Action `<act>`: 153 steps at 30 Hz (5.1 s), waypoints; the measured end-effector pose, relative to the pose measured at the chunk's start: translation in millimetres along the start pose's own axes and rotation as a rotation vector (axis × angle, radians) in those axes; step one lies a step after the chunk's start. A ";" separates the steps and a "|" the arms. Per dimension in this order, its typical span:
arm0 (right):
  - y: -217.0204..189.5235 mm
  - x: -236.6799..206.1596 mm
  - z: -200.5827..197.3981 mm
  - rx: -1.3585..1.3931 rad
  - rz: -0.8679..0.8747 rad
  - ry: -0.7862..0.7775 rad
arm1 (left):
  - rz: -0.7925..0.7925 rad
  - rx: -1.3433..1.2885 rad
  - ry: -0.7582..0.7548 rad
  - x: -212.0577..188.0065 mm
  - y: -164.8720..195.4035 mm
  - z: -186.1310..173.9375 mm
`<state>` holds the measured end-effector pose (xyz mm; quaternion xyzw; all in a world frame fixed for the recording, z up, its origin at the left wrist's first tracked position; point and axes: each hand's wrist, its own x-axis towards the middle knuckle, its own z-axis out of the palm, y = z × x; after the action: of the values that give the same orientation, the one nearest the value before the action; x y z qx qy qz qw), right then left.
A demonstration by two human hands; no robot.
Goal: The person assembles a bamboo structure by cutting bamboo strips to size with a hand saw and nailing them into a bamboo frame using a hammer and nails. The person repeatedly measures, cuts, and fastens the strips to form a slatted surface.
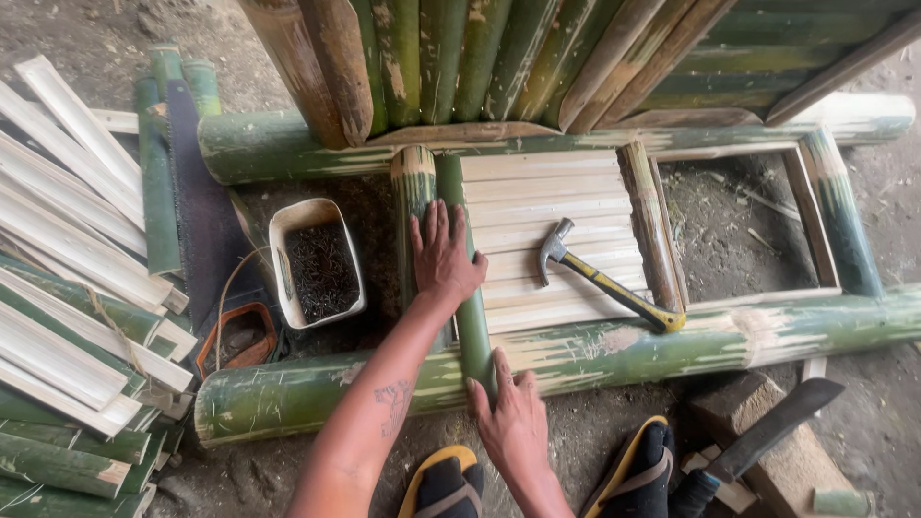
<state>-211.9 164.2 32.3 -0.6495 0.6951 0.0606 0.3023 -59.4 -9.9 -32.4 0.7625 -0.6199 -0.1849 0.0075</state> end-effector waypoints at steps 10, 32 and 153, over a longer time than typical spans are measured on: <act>19.2 -12.1 47.3 0.929 0.069 -0.005 | 0.357 -0.124 0.018 0.6 -14.0 7.5; 11.4 -8.6 43.4 1.361 0.152 -0.027 | 1.159 0.527 -0.432 -6.7 -43.7 -19.7; 368.2 -78.3 -51.4 0.763 0.555 0.764 | 0.835 -0.318 -0.262 -244.0 323.9 169.1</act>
<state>-577.4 262.4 -0.6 -0.2654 0.8705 -0.3539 0.2158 -453.7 183.4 -45.3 0.4073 -0.8335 -0.3537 0.1197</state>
